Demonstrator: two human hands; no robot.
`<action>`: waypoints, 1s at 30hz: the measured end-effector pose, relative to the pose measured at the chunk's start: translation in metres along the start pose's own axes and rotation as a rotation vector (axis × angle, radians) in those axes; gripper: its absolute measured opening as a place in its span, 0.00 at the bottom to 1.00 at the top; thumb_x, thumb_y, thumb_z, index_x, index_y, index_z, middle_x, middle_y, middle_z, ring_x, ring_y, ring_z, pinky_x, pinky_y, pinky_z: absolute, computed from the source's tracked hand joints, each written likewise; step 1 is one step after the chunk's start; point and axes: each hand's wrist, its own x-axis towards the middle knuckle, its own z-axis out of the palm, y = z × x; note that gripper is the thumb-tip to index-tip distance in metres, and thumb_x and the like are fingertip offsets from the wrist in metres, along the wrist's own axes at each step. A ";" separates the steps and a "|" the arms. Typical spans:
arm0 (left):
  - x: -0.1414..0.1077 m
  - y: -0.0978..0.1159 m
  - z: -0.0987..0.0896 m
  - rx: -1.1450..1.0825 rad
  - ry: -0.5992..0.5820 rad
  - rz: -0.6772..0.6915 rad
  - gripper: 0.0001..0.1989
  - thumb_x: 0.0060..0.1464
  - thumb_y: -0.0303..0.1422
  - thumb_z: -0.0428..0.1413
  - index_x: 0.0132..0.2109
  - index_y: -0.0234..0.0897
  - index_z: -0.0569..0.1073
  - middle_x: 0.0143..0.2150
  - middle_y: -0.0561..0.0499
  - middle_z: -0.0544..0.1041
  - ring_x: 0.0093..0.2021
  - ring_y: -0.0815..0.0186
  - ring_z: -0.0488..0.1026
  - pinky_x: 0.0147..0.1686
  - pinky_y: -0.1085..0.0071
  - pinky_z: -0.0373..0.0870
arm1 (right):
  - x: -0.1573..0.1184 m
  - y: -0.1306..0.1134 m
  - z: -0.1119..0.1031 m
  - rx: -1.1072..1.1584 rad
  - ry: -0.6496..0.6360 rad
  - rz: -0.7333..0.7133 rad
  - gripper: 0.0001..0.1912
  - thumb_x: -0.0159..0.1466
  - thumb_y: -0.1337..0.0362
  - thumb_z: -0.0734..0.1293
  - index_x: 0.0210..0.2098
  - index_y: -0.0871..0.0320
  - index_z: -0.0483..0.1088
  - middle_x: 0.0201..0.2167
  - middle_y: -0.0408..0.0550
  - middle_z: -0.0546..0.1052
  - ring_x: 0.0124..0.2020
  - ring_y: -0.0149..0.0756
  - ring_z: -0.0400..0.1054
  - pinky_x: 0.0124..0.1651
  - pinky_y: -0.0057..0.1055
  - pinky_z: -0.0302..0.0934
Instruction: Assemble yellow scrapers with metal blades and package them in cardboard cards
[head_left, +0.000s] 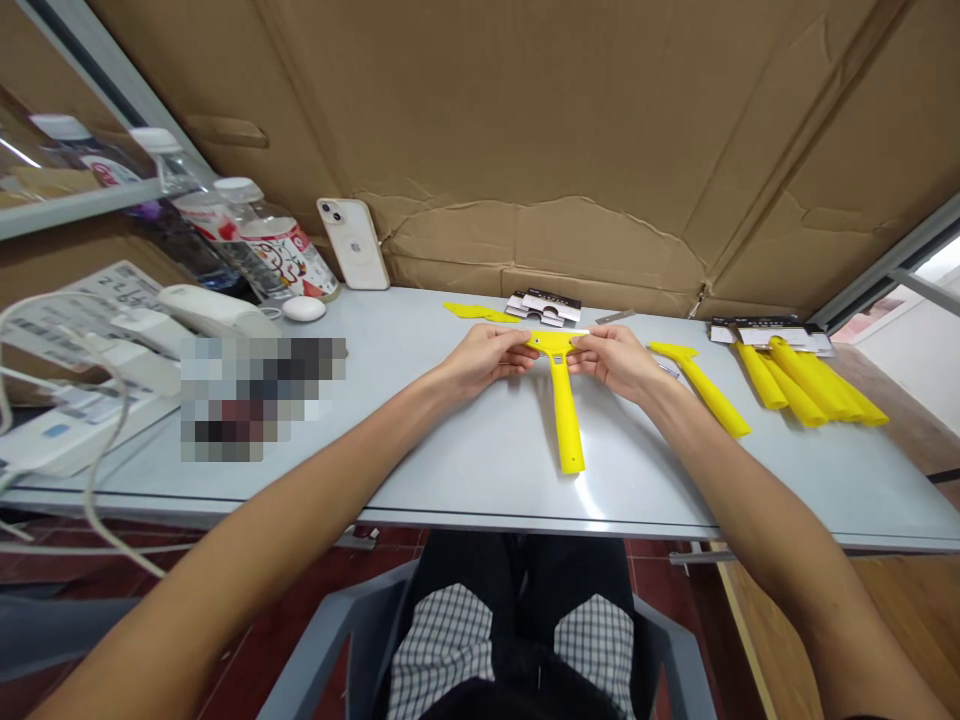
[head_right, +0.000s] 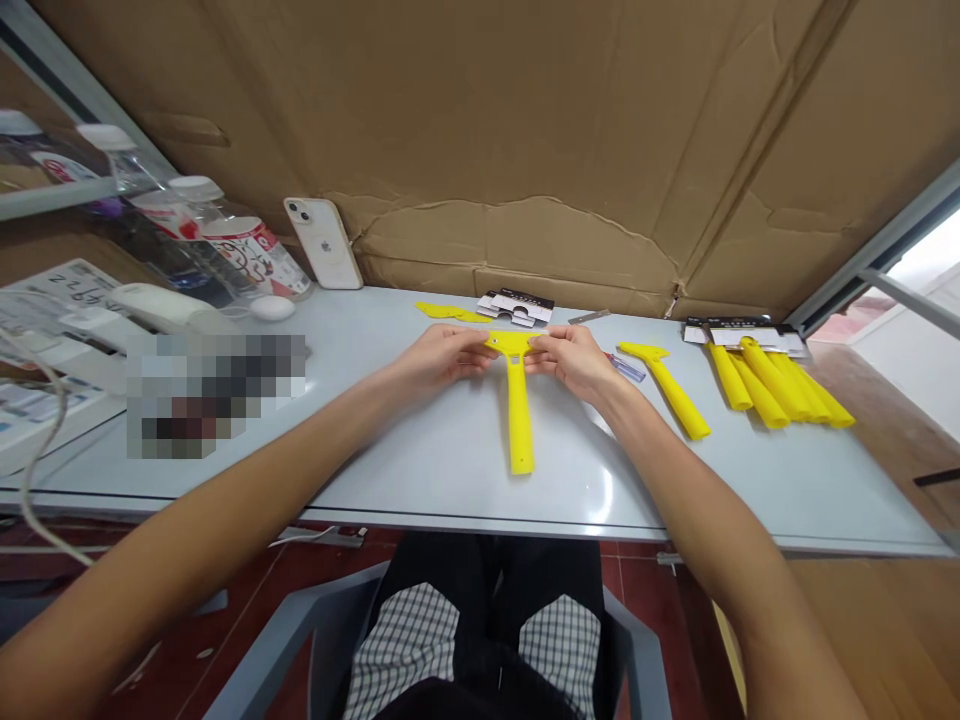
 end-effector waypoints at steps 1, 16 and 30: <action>0.000 0.000 0.001 -0.005 0.007 -0.007 0.09 0.68 0.30 0.61 0.38 0.32 0.83 0.39 0.39 0.86 0.32 0.66 0.80 0.38 0.69 0.79 | 0.000 0.000 0.000 -0.004 -0.006 0.002 0.07 0.67 0.76 0.73 0.32 0.63 0.78 0.29 0.53 0.82 0.29 0.34 0.78 0.38 0.27 0.78; 0.004 -0.003 -0.004 0.005 0.052 -0.009 0.07 0.62 0.27 0.64 0.35 0.30 0.82 0.34 0.40 0.85 0.30 0.67 0.81 0.37 0.72 0.80 | 0.013 -0.017 -0.047 -0.656 0.224 -0.260 0.07 0.71 0.65 0.69 0.39 0.60 0.81 0.37 0.56 0.85 0.29 0.39 0.78 0.35 0.35 0.73; 0.008 -0.005 -0.007 0.003 0.025 -0.029 0.10 0.66 0.28 0.62 0.35 0.29 0.83 0.34 0.38 0.86 0.30 0.67 0.81 0.36 0.71 0.80 | 0.028 -0.004 -0.083 -1.351 0.164 -0.369 0.11 0.62 0.76 0.71 0.30 0.55 0.83 0.40 0.57 0.86 0.48 0.54 0.77 0.56 0.44 0.66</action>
